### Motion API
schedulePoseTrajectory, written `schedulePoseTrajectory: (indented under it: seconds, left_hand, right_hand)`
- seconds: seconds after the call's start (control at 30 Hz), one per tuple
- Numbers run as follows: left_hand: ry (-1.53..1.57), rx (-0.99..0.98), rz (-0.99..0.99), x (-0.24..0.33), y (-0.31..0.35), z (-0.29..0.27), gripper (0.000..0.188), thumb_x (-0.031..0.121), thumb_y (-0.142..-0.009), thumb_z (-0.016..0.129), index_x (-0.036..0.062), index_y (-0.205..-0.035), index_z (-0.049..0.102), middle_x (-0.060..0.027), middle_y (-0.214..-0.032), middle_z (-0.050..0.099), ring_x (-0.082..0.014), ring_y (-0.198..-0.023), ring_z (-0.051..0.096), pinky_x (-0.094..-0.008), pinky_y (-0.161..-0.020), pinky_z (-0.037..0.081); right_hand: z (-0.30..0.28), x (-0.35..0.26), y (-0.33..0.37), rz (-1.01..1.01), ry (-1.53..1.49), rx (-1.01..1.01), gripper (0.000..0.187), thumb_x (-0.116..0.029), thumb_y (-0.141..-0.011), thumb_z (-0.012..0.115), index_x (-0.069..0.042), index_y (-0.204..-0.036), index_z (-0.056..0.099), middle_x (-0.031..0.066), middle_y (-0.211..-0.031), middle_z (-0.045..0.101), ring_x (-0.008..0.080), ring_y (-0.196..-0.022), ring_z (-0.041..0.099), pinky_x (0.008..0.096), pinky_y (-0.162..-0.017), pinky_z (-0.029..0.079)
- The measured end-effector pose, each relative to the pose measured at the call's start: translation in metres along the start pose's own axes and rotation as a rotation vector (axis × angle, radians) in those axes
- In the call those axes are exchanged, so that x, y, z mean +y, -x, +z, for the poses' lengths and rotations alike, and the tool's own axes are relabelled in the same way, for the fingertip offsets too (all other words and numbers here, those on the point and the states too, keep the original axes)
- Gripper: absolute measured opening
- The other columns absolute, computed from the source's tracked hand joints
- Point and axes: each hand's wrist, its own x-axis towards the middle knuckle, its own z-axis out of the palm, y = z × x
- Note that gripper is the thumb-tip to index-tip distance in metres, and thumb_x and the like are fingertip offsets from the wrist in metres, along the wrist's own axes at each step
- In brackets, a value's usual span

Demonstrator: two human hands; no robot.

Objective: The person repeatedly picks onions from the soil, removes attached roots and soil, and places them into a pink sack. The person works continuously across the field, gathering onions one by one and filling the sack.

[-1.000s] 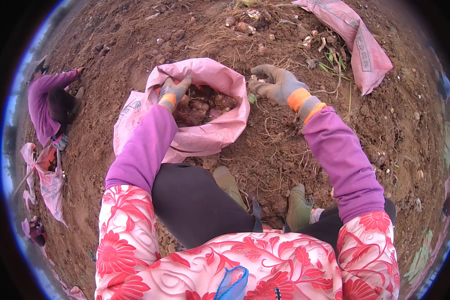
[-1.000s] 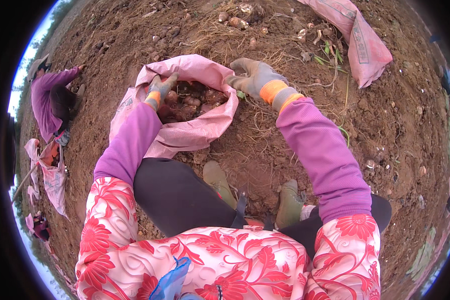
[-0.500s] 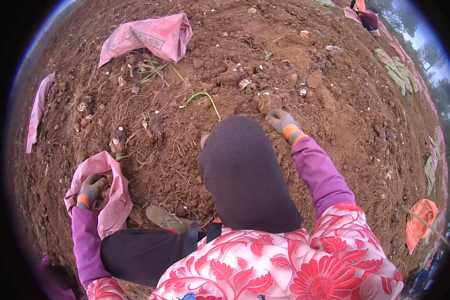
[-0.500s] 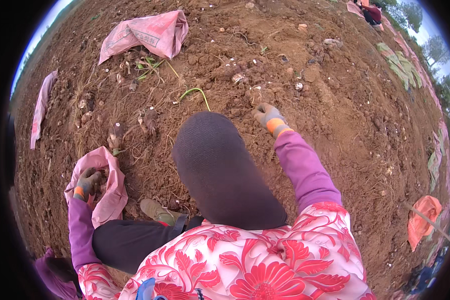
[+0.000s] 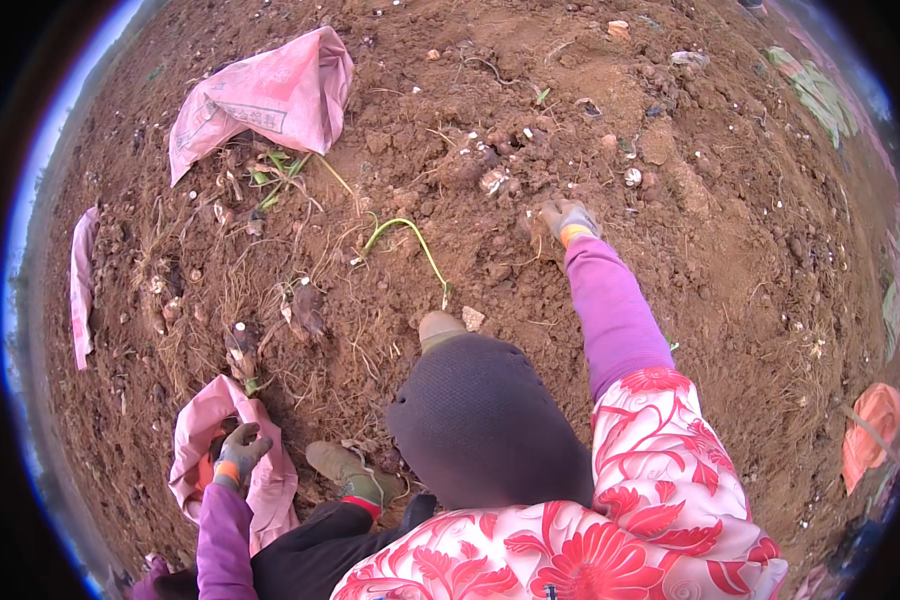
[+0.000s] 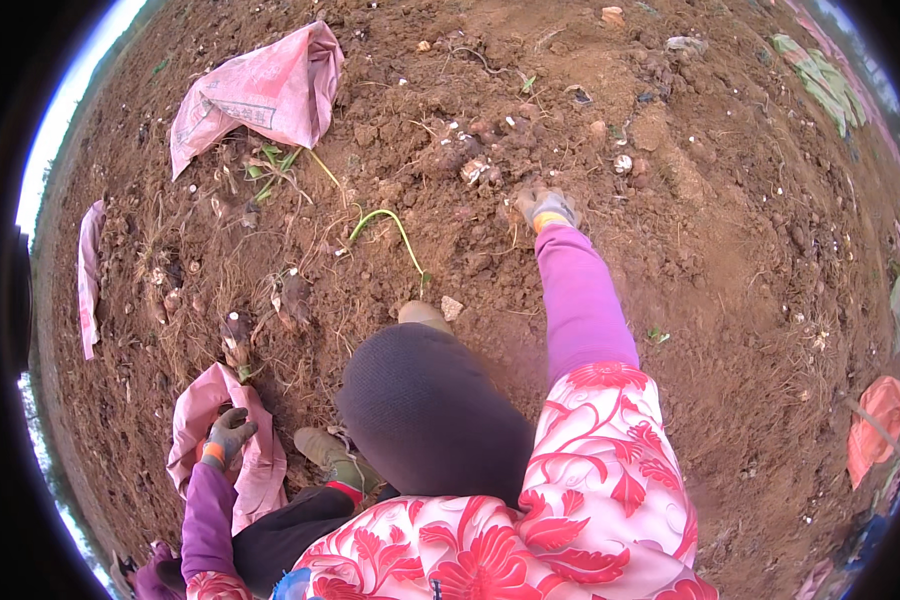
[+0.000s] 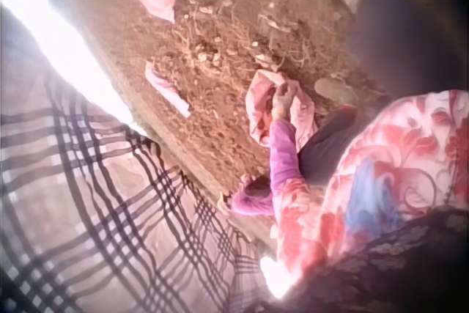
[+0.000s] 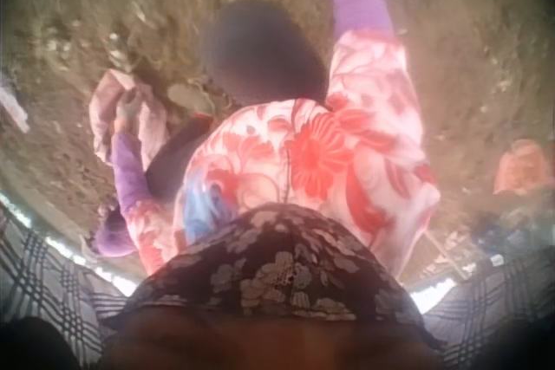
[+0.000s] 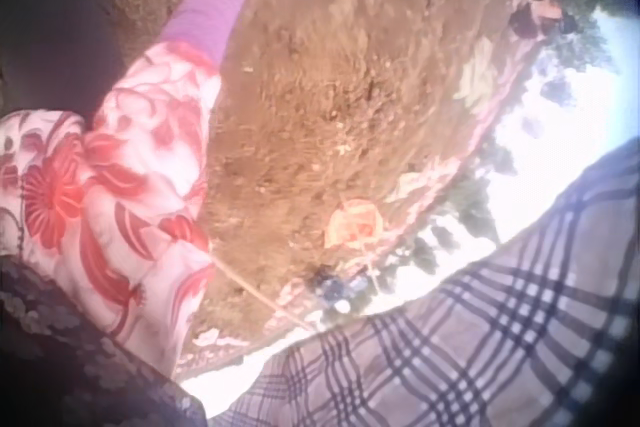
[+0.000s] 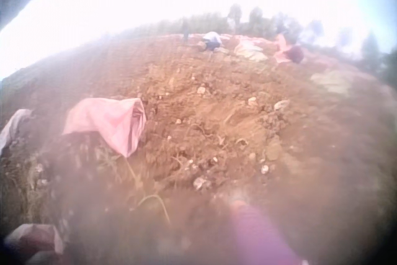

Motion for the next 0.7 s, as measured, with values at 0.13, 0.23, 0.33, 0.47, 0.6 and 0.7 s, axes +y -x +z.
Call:
schedulePoseTrajectory:
  seconds: [0.13,0.23,0.33,0.47,0.6,0.7]
  left_hand:
    - [0.369,0.016,0.121,0.041,-0.107,0.044,0.062,0.019,-0.088,0.078,-0.0001,-0.142,0.053,-0.0119,-0.125,0.068,-0.0222,-0.11,0.065,-0.0333,-0.096,0.053]
    - [0.319,0.22,0.098,0.088,-0.196,0.089,0.08,0.021,-0.088,0.078,0.0036,-0.155,0.037,-0.0152,-0.122,0.069,-0.0224,-0.106,0.066,-0.0334,-0.094,0.052]
    - [0.159,0.263,0.06,0.126,-0.242,0.127,0.107,0.032,-0.078,0.086,0.0059,-0.161,0.023,-0.0238,-0.142,0.057,-0.0303,-0.131,0.056,-0.0368,-0.109,0.043]
    - [-0.179,0.297,0.101,0.145,-0.267,0.132,0.111,0.031,-0.076,0.085,0.0162,-0.163,0.017,-0.0283,-0.136,0.06,-0.0415,-0.128,0.059,-0.0443,-0.109,0.046]
    - [-0.313,0.456,0.263,0.129,-0.298,0.074,0.074,0.027,-0.088,0.072,0.0272,-0.154,0.04,-0.0273,-0.118,0.067,-0.0438,-0.11,0.066,-0.0501,-0.095,0.052]
    - [-0.38,0.342,0.108,0.124,-0.301,0.055,0.071,0.028,-0.089,0.072,0.0277,-0.153,0.041,-0.0266,-0.124,0.065,-0.044,-0.112,0.066,-0.0488,-0.096,0.053]
  right_hand:
    - [0.012,-0.025,0.051,-0.223,0.243,-0.442,0.043,-0.049,-0.094,0.064,-0.029,-0.131,0.067,0.0041,-0.141,0.06,0.0353,-0.138,0.046,0.0455,-0.114,0.039]
    - [0.027,-0.014,0.081,-0.182,0.16,-0.294,0.064,-0.043,-0.089,0.073,-0.029,-0.147,0.05,0.0124,-0.146,0.056,0.0354,-0.141,0.043,0.0453,-0.116,0.037]
    - [0.042,0.009,0.057,-0.136,0.091,-0.251,0.085,-0.044,-0.082,0.081,-0.021,-0.154,0.043,0.0163,-0.147,0.054,0.035,-0.139,0.049,0.0475,-0.118,0.037]
    - [0.056,0.041,-0.006,0.21,-0.472,-0.646,0.083,-0.033,-0.084,0.082,0.0,-0.15,0.044,0.0179,-0.135,0.064,0.0279,-0.126,0.061,0.0364,-0.107,0.047]
    - [0.063,0.058,-0.008,0.158,-0.615,-0.459,0.087,-0.053,-0.086,0.076,0.004,-0.146,0.049,0.0179,-0.146,0.057,0.0316,-0.131,0.057,0.0397,-0.111,0.042]
    - [0.055,0.054,0.02,0.562,-0.734,-0.347,0.086,-0.056,-0.088,0.073,0.004,-0.146,0.049,0.0172,-0.146,0.057,0.0318,-0.133,0.055,0.0405,-0.112,0.041]
